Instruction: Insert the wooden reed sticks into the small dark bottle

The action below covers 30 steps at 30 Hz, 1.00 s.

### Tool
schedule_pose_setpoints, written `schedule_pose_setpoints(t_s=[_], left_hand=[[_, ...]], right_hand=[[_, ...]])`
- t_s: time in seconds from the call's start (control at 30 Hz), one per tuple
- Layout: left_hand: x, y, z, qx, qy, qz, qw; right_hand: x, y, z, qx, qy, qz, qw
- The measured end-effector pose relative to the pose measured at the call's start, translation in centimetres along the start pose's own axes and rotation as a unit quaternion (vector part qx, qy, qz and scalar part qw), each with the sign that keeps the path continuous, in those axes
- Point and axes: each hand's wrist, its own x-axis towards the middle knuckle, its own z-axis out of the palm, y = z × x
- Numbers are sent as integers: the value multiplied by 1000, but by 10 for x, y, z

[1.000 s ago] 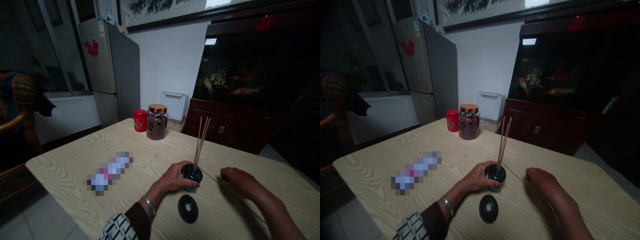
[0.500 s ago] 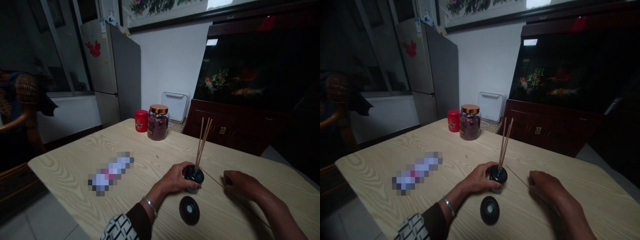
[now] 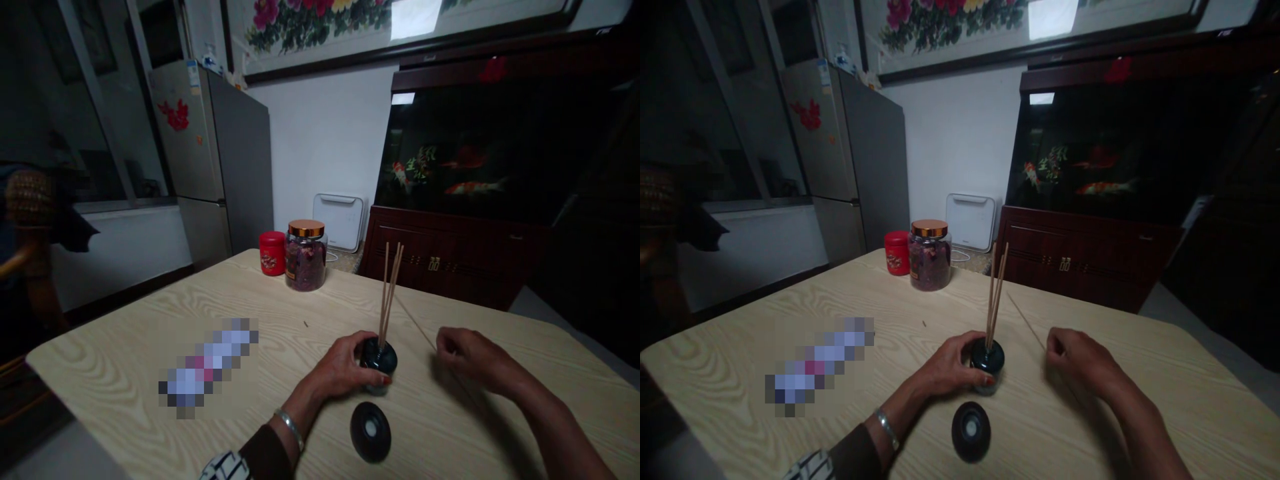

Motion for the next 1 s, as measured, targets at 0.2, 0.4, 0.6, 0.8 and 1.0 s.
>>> schedule_pose_setpoints(t_s=[0.2,0.4,0.6,0.8,1.0], left_hand=[[1,-1,0,-6,-1,-4,1000],[0,5,0,3,-7,-2,1000],[0,1,1,-7,-2,4,1000],[1,-4,1,1,4,8,1000],[1,0,1,17,2,7,1000]], right_hand=[[-5,-42,-25,356,288,-51,888],[-11,-91,-17,495,389,-60,775],[-6,-99,-3,477,412,-70,773],[0,-99,15,468,384,-78,792],[0,-100,23,421,325,-94,842]])
